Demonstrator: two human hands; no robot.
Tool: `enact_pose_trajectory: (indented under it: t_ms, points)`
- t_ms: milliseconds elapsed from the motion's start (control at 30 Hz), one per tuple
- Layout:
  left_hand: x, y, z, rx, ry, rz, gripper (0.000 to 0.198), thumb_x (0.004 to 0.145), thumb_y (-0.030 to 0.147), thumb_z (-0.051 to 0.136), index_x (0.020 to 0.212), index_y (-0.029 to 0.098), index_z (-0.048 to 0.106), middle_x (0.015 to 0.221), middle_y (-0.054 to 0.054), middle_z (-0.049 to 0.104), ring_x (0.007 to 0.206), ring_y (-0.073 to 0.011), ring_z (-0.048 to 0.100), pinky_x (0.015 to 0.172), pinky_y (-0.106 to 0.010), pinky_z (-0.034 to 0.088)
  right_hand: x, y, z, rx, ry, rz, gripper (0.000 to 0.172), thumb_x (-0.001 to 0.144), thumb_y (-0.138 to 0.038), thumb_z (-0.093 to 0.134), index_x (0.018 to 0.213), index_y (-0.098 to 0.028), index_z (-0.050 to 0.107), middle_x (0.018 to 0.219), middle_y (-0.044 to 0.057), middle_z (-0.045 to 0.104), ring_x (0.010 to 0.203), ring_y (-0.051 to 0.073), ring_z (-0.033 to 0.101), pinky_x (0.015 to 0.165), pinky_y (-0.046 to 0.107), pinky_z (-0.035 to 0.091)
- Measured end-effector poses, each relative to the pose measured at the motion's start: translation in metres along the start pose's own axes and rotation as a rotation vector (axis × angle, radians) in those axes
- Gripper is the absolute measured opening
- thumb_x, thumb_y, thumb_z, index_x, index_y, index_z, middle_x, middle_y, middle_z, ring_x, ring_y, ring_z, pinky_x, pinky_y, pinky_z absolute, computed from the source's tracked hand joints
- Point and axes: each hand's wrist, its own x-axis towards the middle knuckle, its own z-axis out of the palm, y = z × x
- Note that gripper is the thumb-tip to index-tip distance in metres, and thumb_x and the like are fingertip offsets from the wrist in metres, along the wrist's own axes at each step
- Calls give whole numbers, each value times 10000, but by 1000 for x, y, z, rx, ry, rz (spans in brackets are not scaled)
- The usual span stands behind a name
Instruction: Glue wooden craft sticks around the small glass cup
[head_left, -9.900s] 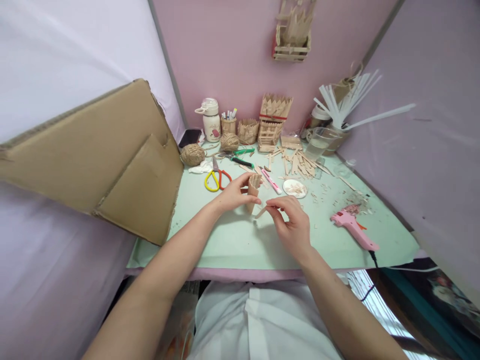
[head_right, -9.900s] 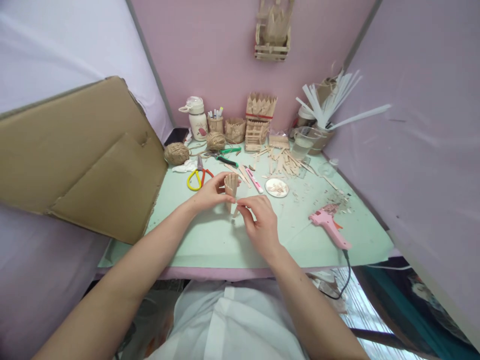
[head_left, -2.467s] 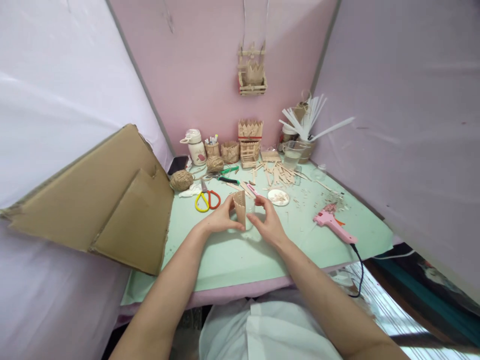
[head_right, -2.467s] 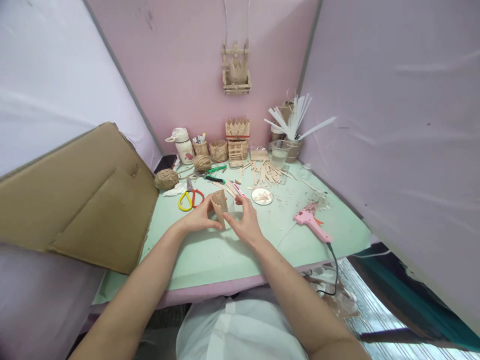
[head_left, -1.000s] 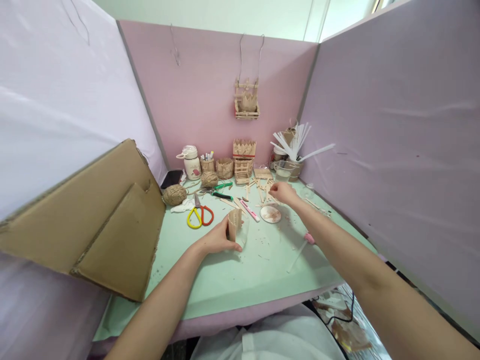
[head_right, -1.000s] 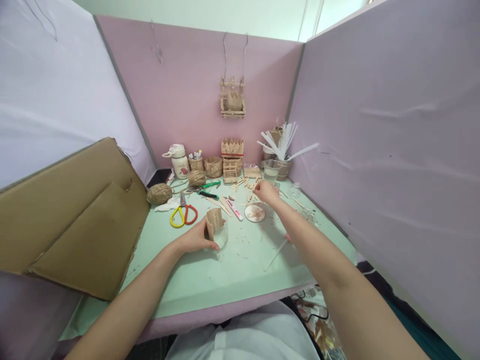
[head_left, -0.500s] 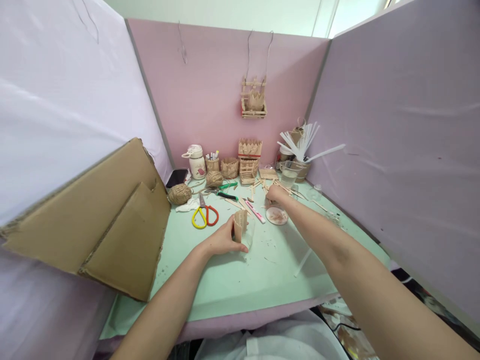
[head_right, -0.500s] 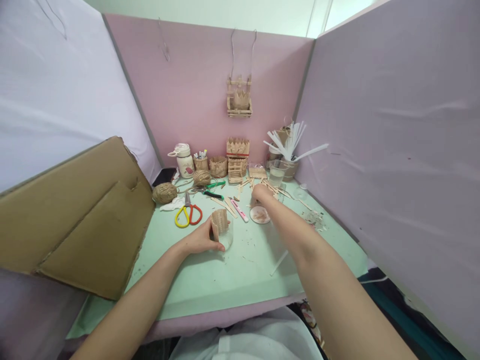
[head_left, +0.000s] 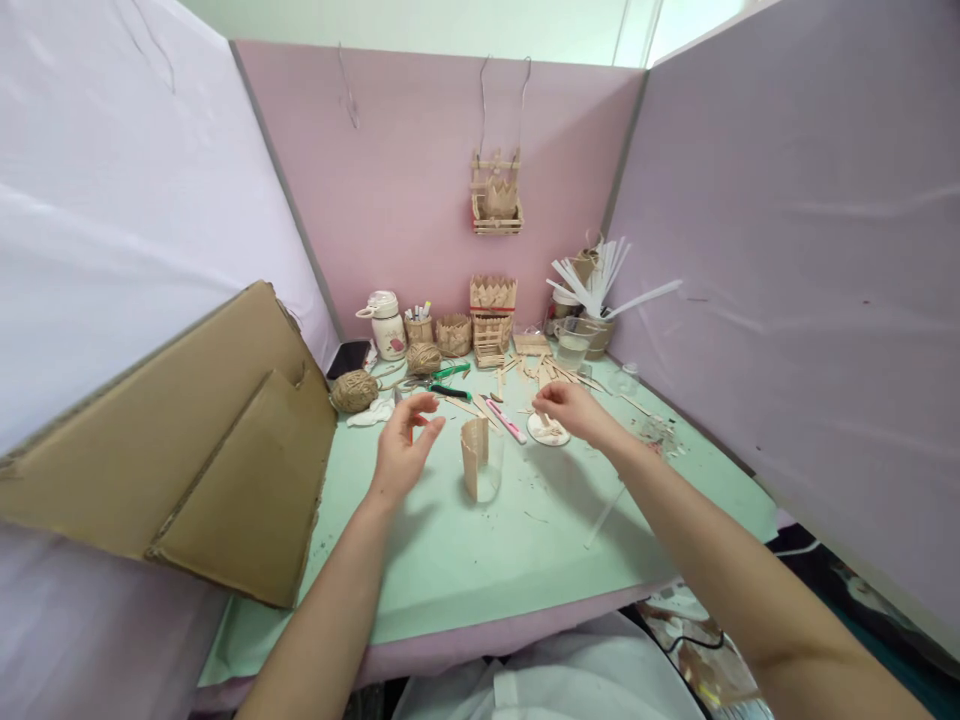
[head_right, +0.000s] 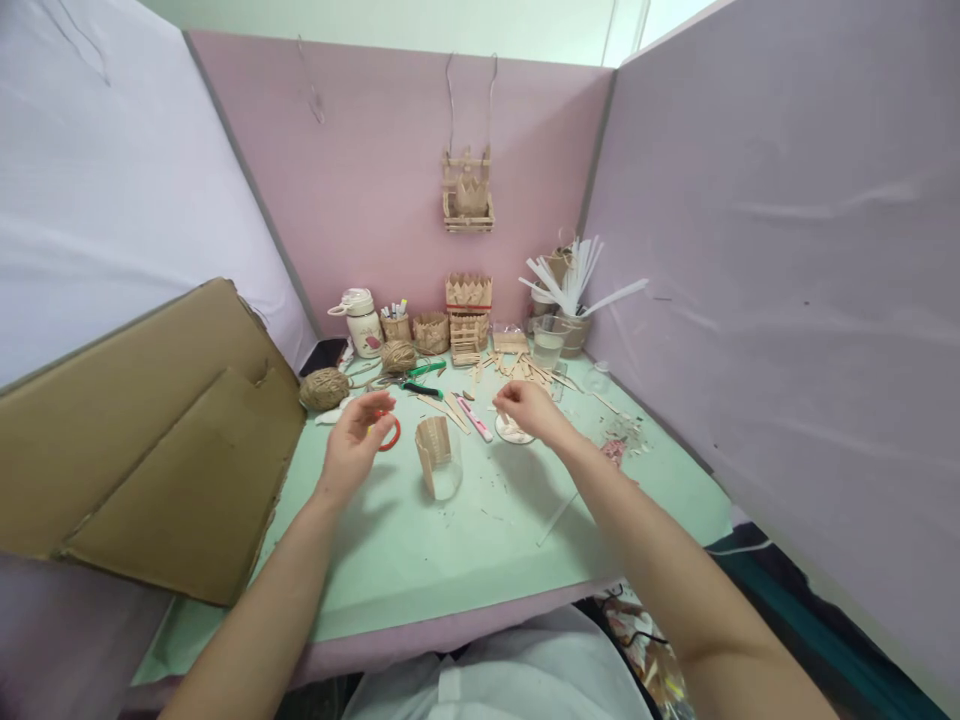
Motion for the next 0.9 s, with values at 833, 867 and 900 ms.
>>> enact_pose_trajectory:
  t_ms: [833,867,900]
  points:
    - [-111,33,64,-428,-274,-517,200,788,353,709,793,154,722,708,-34,667,572,-88,518,580,-216,441,-143,-2,37,1132,-414,143,406,849,-560,593,1019,-191,576,576,-56,528,488,74,324,503,243,205]
    - [-110,34,64,-565,-265,-653,256,752,392,741,804,143,723,713,-31,661,543,-65,486,554,-196,424,-142,-1,38,1101,-381,139,410,846,-563,596,1010,-188,592,592,-51,529,501,76,342,509,243,217]
    - [-109,34,64,-668,-236,-740,303,716,416,771,814,132,726,729,-32,659,537,-49,472,544,-180,413,-141,1,39,1065,-364,133,408,839,-561,608,1000,-185,605,609,-48,531,515,78,360,517,243,231]
